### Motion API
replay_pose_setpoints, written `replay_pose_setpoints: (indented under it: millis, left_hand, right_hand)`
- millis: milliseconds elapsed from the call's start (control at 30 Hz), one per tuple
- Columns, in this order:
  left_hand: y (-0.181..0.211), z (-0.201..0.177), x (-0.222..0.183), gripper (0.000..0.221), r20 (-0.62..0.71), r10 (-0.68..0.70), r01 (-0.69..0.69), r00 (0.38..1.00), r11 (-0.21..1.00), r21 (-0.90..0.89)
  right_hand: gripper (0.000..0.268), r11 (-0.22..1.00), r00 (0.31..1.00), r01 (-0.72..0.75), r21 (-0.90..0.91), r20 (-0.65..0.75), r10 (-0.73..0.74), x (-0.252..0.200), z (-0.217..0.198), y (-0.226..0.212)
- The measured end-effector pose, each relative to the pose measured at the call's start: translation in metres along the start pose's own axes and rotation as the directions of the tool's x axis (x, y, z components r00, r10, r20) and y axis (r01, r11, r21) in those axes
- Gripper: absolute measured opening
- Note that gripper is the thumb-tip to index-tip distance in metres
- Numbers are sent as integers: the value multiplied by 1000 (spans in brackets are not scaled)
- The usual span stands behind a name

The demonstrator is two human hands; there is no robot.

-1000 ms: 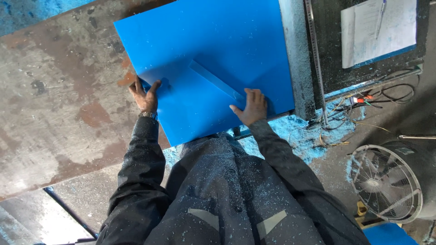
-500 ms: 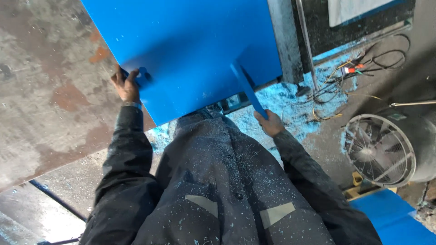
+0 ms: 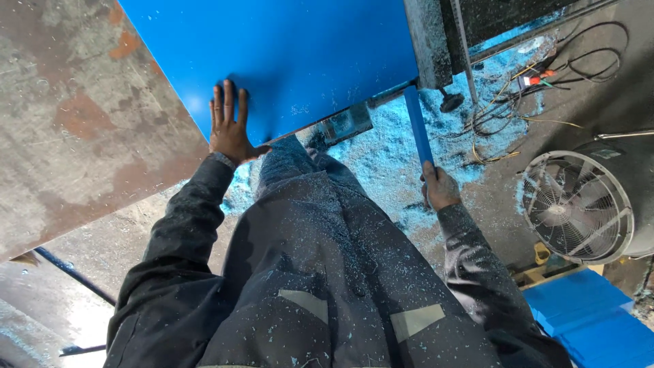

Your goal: The recorder is using a table saw to cut blue plastic sheets into smaller rectangular sections in a manufacturing setting.

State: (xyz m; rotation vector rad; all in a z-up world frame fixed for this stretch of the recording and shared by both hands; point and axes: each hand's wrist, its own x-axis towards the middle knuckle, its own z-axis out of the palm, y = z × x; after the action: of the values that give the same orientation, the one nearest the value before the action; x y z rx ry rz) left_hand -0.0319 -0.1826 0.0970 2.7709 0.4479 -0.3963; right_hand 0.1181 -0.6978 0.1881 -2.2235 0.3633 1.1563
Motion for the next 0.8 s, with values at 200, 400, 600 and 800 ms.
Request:
replay_pose_setpoints:
  millis: [200, 400, 600, 800]
  left_hand:
    - [-4, 21, -3, 151, -33, 83, -76, 996, 984, 158]
    - [-3, 23, -1, 148, -72, 89, -80, 993, 990, 115]
    - [1, 19, 0, 149, -78, 52, -45, 996, 996, 80]
    - [-1, 21, 1, 148, -86, 50, -41, 995, 994, 105]
  right_hand:
    - [70, 998, 999, -27, -56, -28, 26, 12, -4, 5]
    - [73, 985, 996, 17, -173, -78, -31, 34, -10, 15]
    - [72, 994, 998, 48, -100, -34, -52, 34, -15, 3]
    - [74, 960, 995, 76, -270, -47, -92, 49, -16, 19]
